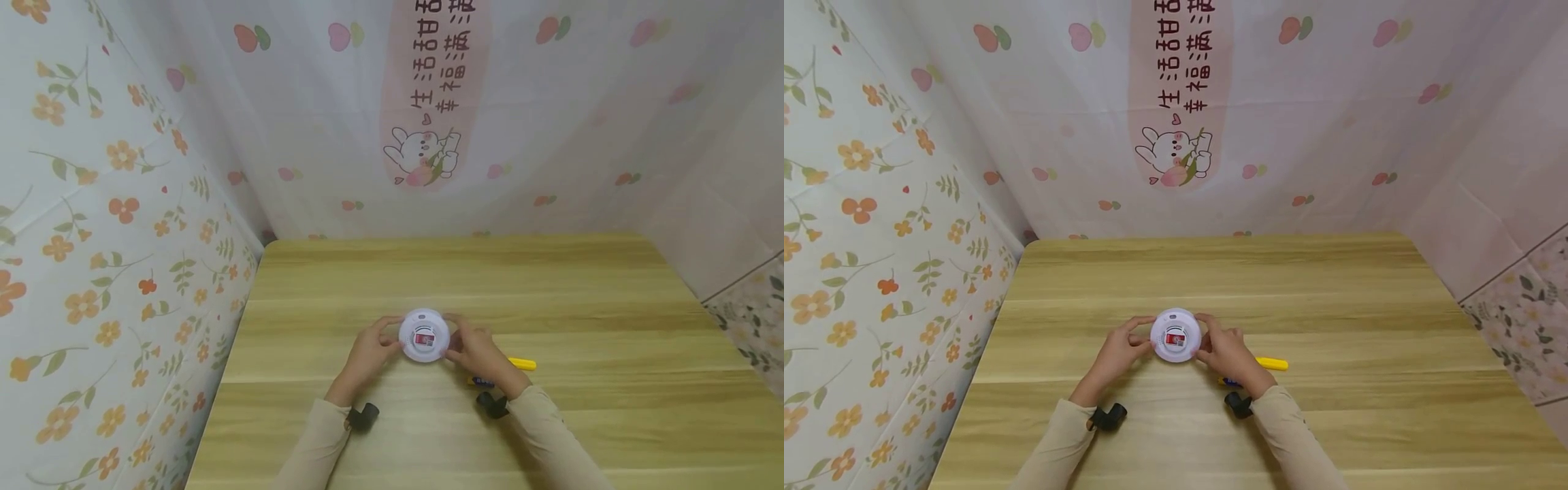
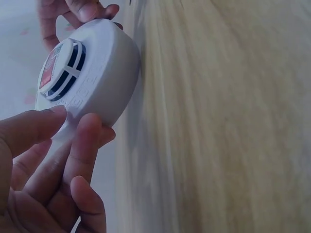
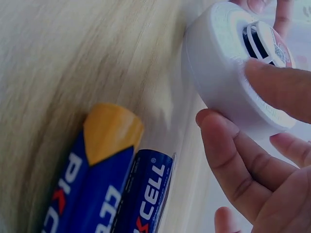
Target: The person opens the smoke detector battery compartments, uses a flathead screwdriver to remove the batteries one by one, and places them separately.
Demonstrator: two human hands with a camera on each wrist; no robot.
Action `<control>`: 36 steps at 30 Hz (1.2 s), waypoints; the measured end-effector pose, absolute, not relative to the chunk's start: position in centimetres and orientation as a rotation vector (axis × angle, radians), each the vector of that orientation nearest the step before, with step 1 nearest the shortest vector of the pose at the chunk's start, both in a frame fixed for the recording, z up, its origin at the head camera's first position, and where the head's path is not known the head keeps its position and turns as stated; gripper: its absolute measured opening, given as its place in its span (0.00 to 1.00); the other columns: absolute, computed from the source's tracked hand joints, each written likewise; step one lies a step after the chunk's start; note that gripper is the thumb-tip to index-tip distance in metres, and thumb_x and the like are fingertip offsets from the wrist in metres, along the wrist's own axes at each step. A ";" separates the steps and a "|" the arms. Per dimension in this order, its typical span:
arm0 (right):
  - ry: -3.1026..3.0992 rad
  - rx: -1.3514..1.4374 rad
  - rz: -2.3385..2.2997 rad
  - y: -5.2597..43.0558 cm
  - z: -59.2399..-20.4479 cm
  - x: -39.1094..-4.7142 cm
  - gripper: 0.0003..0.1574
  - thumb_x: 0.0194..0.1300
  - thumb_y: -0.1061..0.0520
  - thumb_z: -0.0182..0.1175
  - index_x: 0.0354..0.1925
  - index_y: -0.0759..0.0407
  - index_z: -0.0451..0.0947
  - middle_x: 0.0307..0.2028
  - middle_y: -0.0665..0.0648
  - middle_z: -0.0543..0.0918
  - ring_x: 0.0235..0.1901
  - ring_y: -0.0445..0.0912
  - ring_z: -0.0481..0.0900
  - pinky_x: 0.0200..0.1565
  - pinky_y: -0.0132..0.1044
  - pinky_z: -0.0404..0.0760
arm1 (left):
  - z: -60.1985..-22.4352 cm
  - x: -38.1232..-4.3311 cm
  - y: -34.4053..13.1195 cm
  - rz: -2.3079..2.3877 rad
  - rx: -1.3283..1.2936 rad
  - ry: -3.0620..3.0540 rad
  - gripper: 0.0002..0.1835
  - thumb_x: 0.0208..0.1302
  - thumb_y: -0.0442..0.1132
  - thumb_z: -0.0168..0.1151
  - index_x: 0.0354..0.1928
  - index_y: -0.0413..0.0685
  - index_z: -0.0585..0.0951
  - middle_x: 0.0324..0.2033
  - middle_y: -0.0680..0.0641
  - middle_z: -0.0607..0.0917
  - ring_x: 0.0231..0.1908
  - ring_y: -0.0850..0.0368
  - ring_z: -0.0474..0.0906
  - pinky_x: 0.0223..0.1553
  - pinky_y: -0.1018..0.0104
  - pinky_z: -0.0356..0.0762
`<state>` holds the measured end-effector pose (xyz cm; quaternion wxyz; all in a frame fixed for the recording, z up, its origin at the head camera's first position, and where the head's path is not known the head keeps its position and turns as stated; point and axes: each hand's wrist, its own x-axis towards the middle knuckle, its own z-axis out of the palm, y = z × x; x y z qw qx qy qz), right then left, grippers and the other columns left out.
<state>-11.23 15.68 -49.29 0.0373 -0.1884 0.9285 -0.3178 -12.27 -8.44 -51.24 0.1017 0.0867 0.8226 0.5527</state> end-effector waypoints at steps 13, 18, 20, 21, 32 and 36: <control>2.752 -0.551 -0.932 15.7 -49.1 -11.6 0.43 0.55 0.60 0.70 0.64 0.65 0.60 0.26 0.47 0.80 0.28 0.36 0.74 0.45 0.45 0.57 | -51.7 -12.2 -8.2 1.480 0.232 2.474 0.32 0.55 0.37 0.69 0.64 0.53 0.73 0.36 0.41 0.89 0.39 0.51 0.86 0.45 0.53 0.79; 2.724 -0.532 -0.932 15.7 -49.2 -11.7 0.44 0.53 0.61 0.71 0.64 0.65 0.61 0.26 0.48 0.80 0.29 0.39 0.76 0.46 0.49 0.57 | -51.8 -12.3 -8.3 1.420 0.226 2.483 0.33 0.54 0.39 0.70 0.64 0.54 0.73 0.35 0.45 0.89 0.38 0.54 0.86 0.47 0.53 0.78; 2.715 -0.529 -0.925 15.7 -49.2 -11.8 0.44 0.53 0.61 0.71 0.64 0.66 0.61 0.26 0.48 0.80 0.30 0.40 0.76 0.47 0.52 0.57 | -51.8 -12.4 -8.4 1.386 0.233 2.496 0.33 0.54 0.40 0.70 0.64 0.55 0.73 0.33 0.47 0.89 0.37 0.56 0.85 0.45 0.55 0.78; 2.712 -0.523 -0.922 15.7 -49.3 -11.8 0.44 0.53 0.61 0.71 0.64 0.66 0.61 0.26 0.48 0.80 0.30 0.40 0.76 0.48 0.54 0.57 | -51.8 -12.4 -8.4 1.371 0.236 2.500 0.32 0.54 0.41 0.70 0.63 0.55 0.74 0.33 0.48 0.89 0.36 0.57 0.85 0.44 0.56 0.77; 2.718 -0.452 -0.759 15.0 -49.5 -12.2 0.45 0.51 0.57 0.73 0.64 0.69 0.65 0.35 0.55 0.84 0.34 0.43 0.74 0.41 0.45 0.55 | -51.9 -12.5 -8.8 1.343 0.306 2.494 0.29 0.53 0.41 0.71 0.59 0.49 0.76 0.28 0.50 0.88 0.30 0.62 0.81 0.39 0.62 0.76; 2.723 -0.436 -0.717 14.8 -49.7 -12.3 0.45 0.52 0.56 0.72 0.64 0.67 0.67 0.49 0.61 0.84 0.39 0.46 0.75 0.41 0.45 0.53 | -51.9 -12.5 -8.9 1.352 0.301 2.480 0.29 0.54 0.41 0.71 0.59 0.49 0.76 0.28 0.50 0.88 0.31 0.61 0.81 0.40 0.60 0.76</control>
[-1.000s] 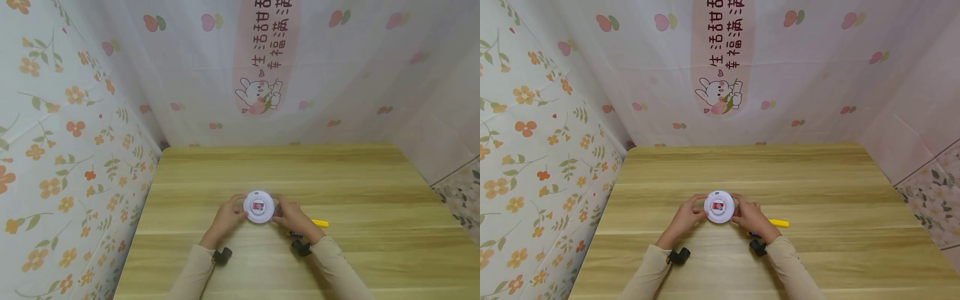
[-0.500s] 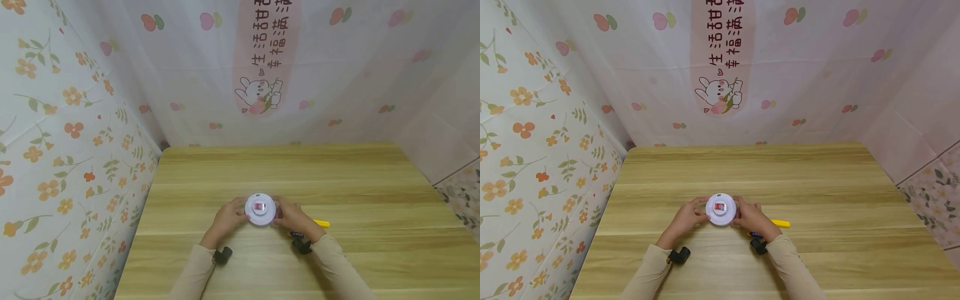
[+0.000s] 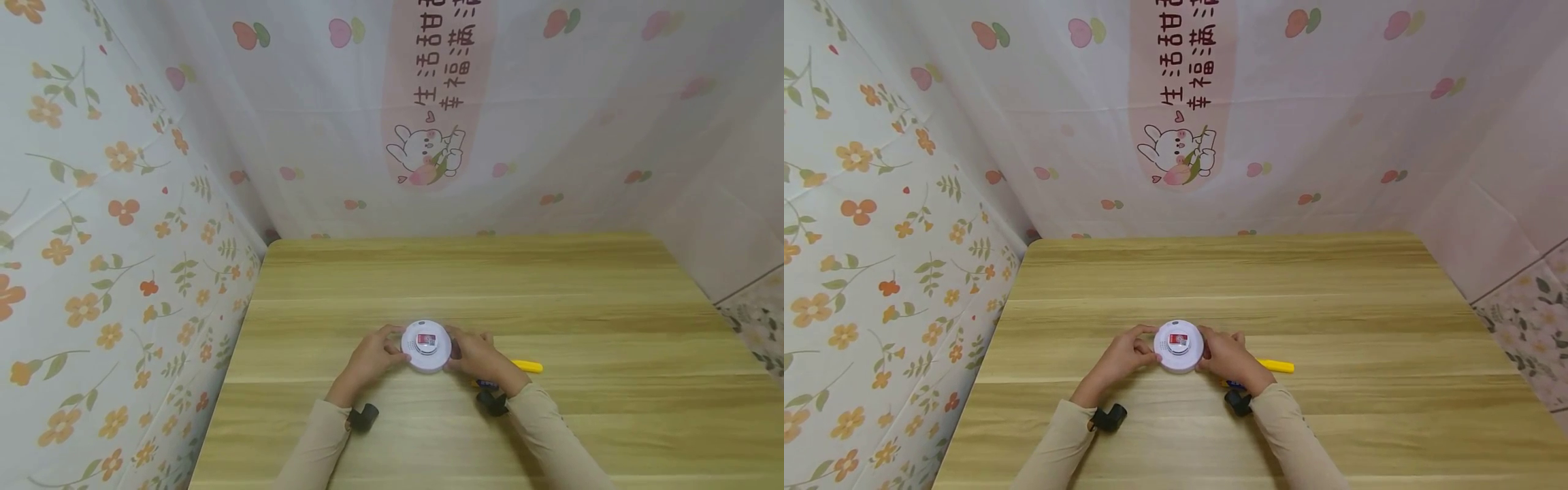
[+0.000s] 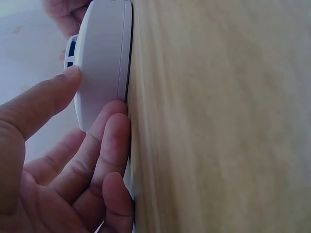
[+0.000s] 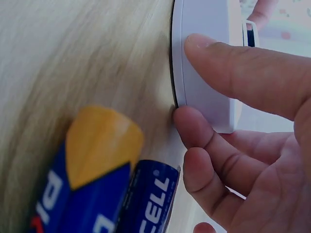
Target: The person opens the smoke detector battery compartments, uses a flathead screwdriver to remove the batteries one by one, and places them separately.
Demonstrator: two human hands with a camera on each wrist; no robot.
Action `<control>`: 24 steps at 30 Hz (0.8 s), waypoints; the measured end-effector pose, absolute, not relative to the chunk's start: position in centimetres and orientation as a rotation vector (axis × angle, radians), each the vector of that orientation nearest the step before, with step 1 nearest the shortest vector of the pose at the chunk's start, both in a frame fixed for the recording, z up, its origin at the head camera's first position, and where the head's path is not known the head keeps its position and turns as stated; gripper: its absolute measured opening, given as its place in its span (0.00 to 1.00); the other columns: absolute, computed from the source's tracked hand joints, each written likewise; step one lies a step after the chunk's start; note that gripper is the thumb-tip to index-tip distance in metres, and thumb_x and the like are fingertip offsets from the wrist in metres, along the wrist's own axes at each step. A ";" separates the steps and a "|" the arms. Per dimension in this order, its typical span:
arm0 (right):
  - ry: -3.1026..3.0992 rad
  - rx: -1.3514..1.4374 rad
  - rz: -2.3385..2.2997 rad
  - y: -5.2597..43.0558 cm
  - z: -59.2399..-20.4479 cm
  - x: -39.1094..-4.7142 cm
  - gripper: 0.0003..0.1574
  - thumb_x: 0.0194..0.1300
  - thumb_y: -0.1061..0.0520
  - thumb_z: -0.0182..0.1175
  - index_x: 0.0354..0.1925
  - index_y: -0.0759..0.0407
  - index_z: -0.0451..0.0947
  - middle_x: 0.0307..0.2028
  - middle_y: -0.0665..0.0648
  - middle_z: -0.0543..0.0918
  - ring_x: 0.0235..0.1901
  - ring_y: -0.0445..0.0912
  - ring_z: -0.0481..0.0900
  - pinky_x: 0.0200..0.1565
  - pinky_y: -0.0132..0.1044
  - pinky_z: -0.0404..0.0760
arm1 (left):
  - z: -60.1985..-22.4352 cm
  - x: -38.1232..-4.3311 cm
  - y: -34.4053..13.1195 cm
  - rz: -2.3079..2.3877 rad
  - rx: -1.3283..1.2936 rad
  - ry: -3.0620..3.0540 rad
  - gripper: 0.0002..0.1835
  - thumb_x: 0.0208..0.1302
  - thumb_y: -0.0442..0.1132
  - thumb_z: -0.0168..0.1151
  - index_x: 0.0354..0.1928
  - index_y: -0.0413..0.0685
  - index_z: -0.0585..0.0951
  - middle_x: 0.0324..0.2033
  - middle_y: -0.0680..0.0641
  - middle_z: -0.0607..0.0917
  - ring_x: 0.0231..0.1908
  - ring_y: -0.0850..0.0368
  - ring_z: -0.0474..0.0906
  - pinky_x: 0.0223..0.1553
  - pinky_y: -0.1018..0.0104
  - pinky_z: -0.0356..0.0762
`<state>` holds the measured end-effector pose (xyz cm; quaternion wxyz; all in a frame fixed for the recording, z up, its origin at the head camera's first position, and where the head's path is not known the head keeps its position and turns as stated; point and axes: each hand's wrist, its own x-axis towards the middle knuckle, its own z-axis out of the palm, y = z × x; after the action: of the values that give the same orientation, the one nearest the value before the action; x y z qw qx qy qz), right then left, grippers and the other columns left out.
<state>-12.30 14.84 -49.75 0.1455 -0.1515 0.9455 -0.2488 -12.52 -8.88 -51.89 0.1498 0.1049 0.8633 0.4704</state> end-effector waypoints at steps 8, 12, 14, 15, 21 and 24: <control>2.766 -0.497 -0.670 15.1 -49.7 -12.4 0.43 0.52 0.55 0.72 0.64 0.66 0.69 0.46 0.60 0.84 0.44 0.52 0.77 0.41 0.47 0.57 | -51.5 -12.5 -9.1 1.329 0.313 2.482 0.28 0.56 0.42 0.70 0.59 0.50 0.75 0.29 0.50 0.88 0.32 0.60 0.82 0.41 0.60 0.76; 2.806 -0.546 -0.658 15.9 -49.2 -12.4 0.40 0.55 0.53 0.69 0.63 0.66 0.71 0.45 0.61 0.82 0.48 0.57 0.75 0.46 0.56 0.64 | -51.3 -12.4 -9.4 1.304 0.308 2.518 0.26 0.58 0.44 0.68 0.59 0.51 0.75 0.32 0.50 0.88 0.35 0.58 0.82 0.42 0.58 0.77; 2.830 -0.565 -0.678 16.3 -49.0 -12.4 0.38 0.58 0.51 0.67 0.63 0.66 0.70 0.49 0.63 0.81 0.52 0.60 0.74 0.50 0.61 0.65 | -51.1 -12.4 -9.6 1.304 0.304 2.543 0.25 0.60 0.45 0.66 0.59 0.51 0.75 0.34 0.48 0.88 0.37 0.56 0.82 0.42 0.58 0.77; 2.843 -0.577 -0.686 16.6 -48.8 -12.4 0.38 0.59 0.51 0.67 0.63 0.65 0.70 0.51 0.64 0.81 0.54 0.62 0.73 0.50 0.64 0.66 | -51.0 -12.3 -9.8 1.308 0.306 2.555 0.25 0.61 0.46 0.66 0.59 0.50 0.75 0.36 0.48 0.88 0.38 0.55 0.83 0.43 0.57 0.78; 2.893 -0.598 -0.775 18.0 -48.5 -12.3 0.40 0.61 0.49 0.66 0.66 0.64 0.67 0.57 0.68 0.76 0.58 0.66 0.70 0.52 0.67 0.63 | -50.7 -12.2 -10.6 1.307 0.316 2.617 0.30 0.60 0.53 0.65 0.63 0.52 0.73 0.50 0.44 0.85 0.51 0.48 0.81 0.52 0.49 0.76; 2.920 -0.601 -0.799 18.7 -48.4 -12.2 0.41 0.61 0.48 0.65 0.67 0.63 0.65 0.60 0.69 0.73 0.61 0.67 0.67 0.55 0.71 0.60 | -50.5 -12.2 -10.9 1.234 0.344 2.712 0.34 0.58 0.57 0.66 0.65 0.53 0.72 0.59 0.44 0.80 0.61 0.44 0.73 0.60 0.44 0.69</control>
<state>-12.15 18.74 -48.39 0.0276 -0.1947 0.9457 -0.2588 -12.18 -10.92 -50.47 0.0713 0.1144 0.9019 0.4104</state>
